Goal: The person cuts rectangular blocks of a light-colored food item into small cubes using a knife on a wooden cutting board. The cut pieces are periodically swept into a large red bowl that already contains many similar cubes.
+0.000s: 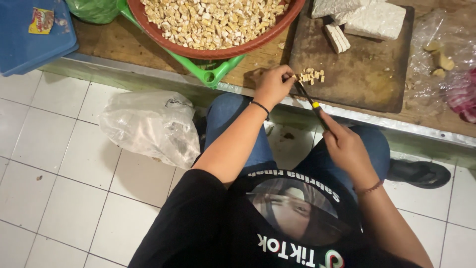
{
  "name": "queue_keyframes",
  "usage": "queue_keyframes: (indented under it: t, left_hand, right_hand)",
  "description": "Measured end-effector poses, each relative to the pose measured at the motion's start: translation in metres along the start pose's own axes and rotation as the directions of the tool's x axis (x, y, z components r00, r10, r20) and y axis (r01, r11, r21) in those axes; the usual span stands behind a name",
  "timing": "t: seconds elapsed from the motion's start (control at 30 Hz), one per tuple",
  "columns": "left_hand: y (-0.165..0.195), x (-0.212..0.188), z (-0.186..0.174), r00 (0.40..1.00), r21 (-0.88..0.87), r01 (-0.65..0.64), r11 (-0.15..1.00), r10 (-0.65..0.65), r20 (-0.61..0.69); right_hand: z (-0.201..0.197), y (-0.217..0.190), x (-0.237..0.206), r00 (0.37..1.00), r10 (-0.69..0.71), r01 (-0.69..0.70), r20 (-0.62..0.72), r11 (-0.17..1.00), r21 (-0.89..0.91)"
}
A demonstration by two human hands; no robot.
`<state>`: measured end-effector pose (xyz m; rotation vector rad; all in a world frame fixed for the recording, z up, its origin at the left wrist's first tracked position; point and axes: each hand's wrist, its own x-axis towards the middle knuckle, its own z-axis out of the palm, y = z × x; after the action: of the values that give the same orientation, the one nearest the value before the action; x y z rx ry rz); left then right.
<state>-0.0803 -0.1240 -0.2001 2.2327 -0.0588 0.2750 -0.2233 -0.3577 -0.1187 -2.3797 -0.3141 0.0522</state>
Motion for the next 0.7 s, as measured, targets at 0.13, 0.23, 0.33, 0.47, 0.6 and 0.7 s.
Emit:
queue_keyframes:
  t: [0.13,0.23,0.33,0.47,0.6,0.7]
  left_hand:
    - [0.004,-0.001,0.0,0.992,0.094,-0.109,0.99,0.114,-0.051]
    - [0.012,-0.002,-0.002,0.982,0.141,-0.152,0.978,0.165,-0.086]
    - [0.022,-0.005,-0.003,0.969,0.219,-0.203,0.954,0.227,-0.092]
    - [0.032,-0.006,-0.004,0.972,0.265,-0.228,0.937,0.235,0.006]
    - [0.031,0.007,0.005,0.969,0.301,-0.243,0.922,0.219,0.111]
    - [0.026,0.026,0.02,0.913,0.316,-0.408,0.857,0.394,0.109]
  right_hand:
    - [-0.012,0.011,0.0,0.993,-0.077,0.073,-0.084,0.996,-0.058]
    - [-0.022,0.025,0.005,0.963,-0.189,0.16,-0.191,0.975,-0.156]
    - [-0.038,0.045,0.025,0.93,-0.26,0.163,-0.261,0.926,-0.339]
    - [-0.058,0.079,0.067,0.867,-0.408,0.224,-0.286,0.832,-0.508]
    - [-0.064,0.109,0.097,0.864,-0.439,0.278,-0.247,0.825,-0.493]
    - [-0.059,0.121,0.113,0.866,-0.433,0.283,-0.252,0.838,-0.467]
